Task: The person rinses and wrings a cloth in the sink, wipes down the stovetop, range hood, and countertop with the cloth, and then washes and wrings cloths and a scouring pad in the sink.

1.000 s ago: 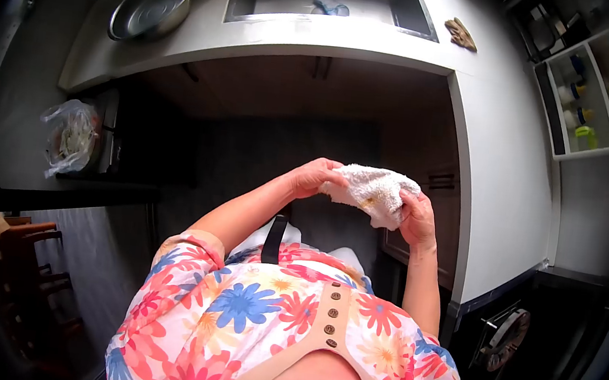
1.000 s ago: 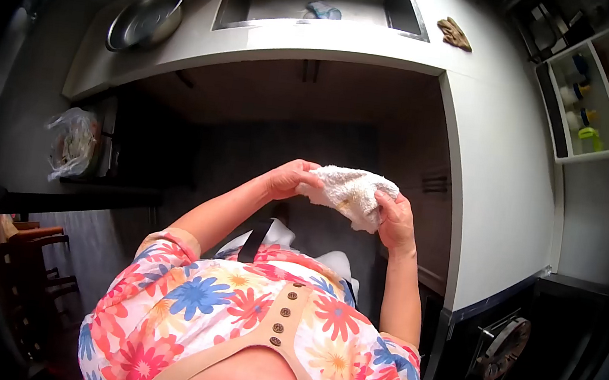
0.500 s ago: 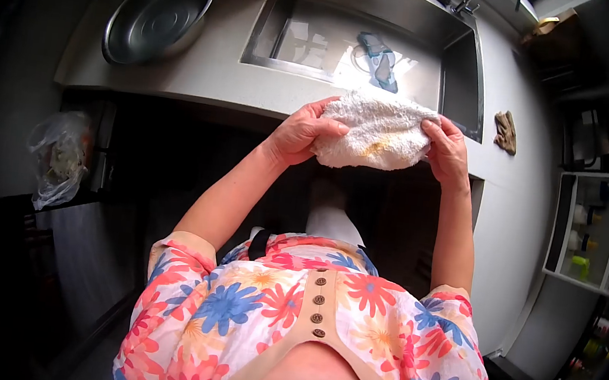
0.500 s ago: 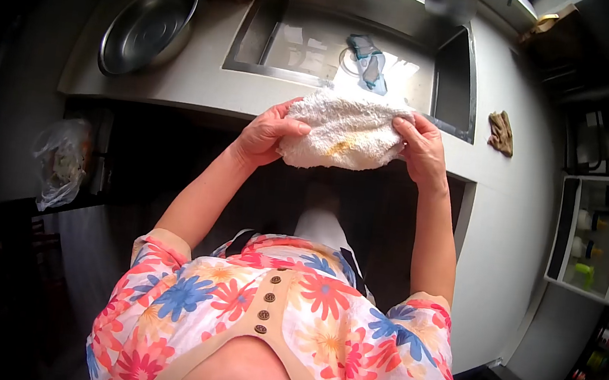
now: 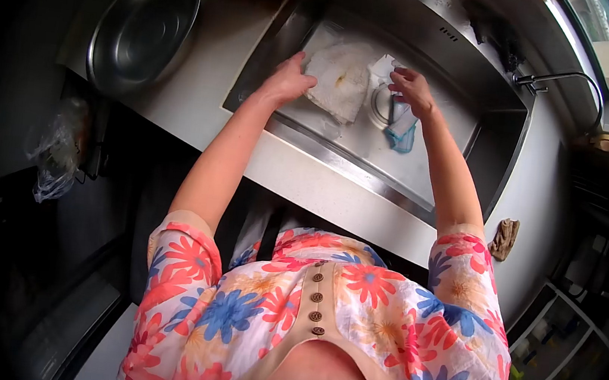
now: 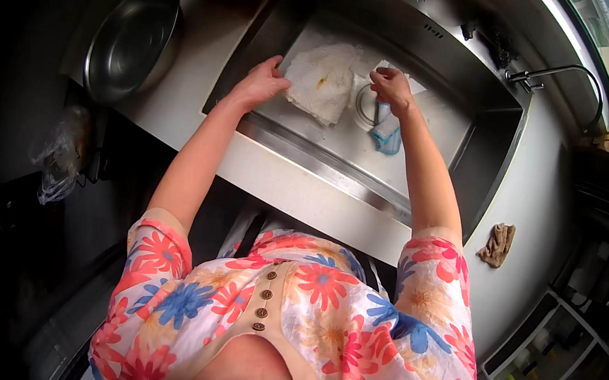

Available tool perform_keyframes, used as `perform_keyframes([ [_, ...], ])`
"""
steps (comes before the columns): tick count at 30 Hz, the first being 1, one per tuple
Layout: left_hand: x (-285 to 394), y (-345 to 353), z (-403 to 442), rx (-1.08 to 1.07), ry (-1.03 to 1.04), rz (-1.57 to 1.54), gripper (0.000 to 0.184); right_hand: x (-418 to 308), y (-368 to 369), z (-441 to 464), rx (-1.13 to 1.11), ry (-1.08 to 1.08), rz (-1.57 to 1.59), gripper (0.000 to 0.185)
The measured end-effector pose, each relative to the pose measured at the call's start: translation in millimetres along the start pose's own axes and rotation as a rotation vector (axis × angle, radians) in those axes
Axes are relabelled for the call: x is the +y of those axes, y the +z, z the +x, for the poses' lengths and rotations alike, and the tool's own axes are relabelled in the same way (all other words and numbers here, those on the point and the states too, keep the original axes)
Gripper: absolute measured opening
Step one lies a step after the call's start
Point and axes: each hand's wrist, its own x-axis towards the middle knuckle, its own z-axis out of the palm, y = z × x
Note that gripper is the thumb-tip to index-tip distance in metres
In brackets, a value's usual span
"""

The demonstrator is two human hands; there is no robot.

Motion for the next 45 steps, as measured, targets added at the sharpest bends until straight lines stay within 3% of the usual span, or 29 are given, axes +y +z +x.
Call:
perform_keyframes([
  [1,-10,-2,15,0.064,-0.034,0.170,0.069,18,1,19,0.008,0.043,-0.106,0.049],
  [3,-23,-4,42,-0.033,-0.026,0.093,0.070,48,23,44,0.157,0.073,-0.201,0.048],
  [4,-28,-2,58,-0.068,-0.020,0.087,0.069,73,39,59,0.252,-0.107,-0.413,0.047],
  [6,-28,5,86,-0.085,-0.005,0.152,0.067,75,87,47,0.208,-0.139,-0.631,0.031],
  [7,-24,12,99,-0.066,0.002,0.225,0.066,74,96,39,-0.012,-0.321,-0.881,0.026],
  [9,-19,25,116,-0.004,-0.004,0.418,0.064,58,98,31,-0.146,-0.351,-0.912,0.025],
  [11,-30,45,134,0.083,-0.020,0.656,0.063,58,68,48,0.039,-0.180,-0.849,0.022],
  [12,-33,47,140,-0.043,-0.004,0.682,0.057,50,53,47,0.144,-0.123,-0.687,0.023],
  [15,-33,58,138,-0.321,-0.481,-0.211,0.052,50,71,63,0.653,-0.078,-0.507,0.026],
  [16,-35,60,144,-0.290,-0.549,-0.354,0.048,45,85,56,0.519,-0.224,-0.580,0.025],
  [18,-54,63,154,-0.215,-0.685,-0.639,0.043,12,119,41,0.363,-0.138,-0.473,0.022],
  [20,-80,65,161,-0.187,-0.459,-0.894,0.045,-37,145,8,0.248,-0.284,-0.354,0.025],
  [23,-68,70,132,-0.016,-0.027,-0.615,0.047,-46,167,6,0.296,-0.625,-0.473,0.021],
  [24,-74,70,154,-0.020,-0.149,-0.325,0.046,-42,159,21,0.284,-0.543,-0.524,0.024],
  [26,-40,70,150,0.051,-0.469,-0.916,0.033,-26,130,70,0.418,-0.311,-0.528,0.029],
  [29,-49,65,167,0.081,-0.362,-1.141,0.040,5,82,109,0.383,-0.174,-0.813,0.032],
  [30,-43,53,161,0.112,-0.441,-1.145,0.041,10,66,112,0.398,-0.164,-0.867,0.033],
  [33,-31,33,157,0.289,-0.613,-0.989,0.033,33,38,118,0.778,-0.233,-0.531,0.032],
  [34,-34,34,159,0.238,-0.576,-0.986,0.035,15,53,108,0.602,-0.097,-0.562,0.031],
  [35,-37,37,159,0.200,-0.574,-0.984,0.033,14,81,103,0.431,-0.252,-0.332,0.028],
  [36,-42,40,160,0.156,-0.561,-1.001,0.032,18,102,94,0.340,-0.447,-0.502,0.027],
  [37,-52,45,161,0.091,-0.474,-1.054,0.031,-5,131,80,0.273,-0.223,-0.302,0.025],
  [38,-67,51,165,0.017,-0.344,-1.114,0.029,-36,150,55,0.193,-0.210,-0.198,0.023],
  [39,-82,58,169,-0.082,-0.112,-1.170,0.029,-52,167,37,0.212,-0.361,-0.301,0.022],
  [41,-97,72,167,-0.210,0.061,-1.218,0.028,-67,186,13,0.249,-0.656,-0.511,0.019],
  [45,-57,90,168,-0.108,-0.456,-1.252,0.024,-41,132,82,0.352,-0.359,-0.455,0.019],
])
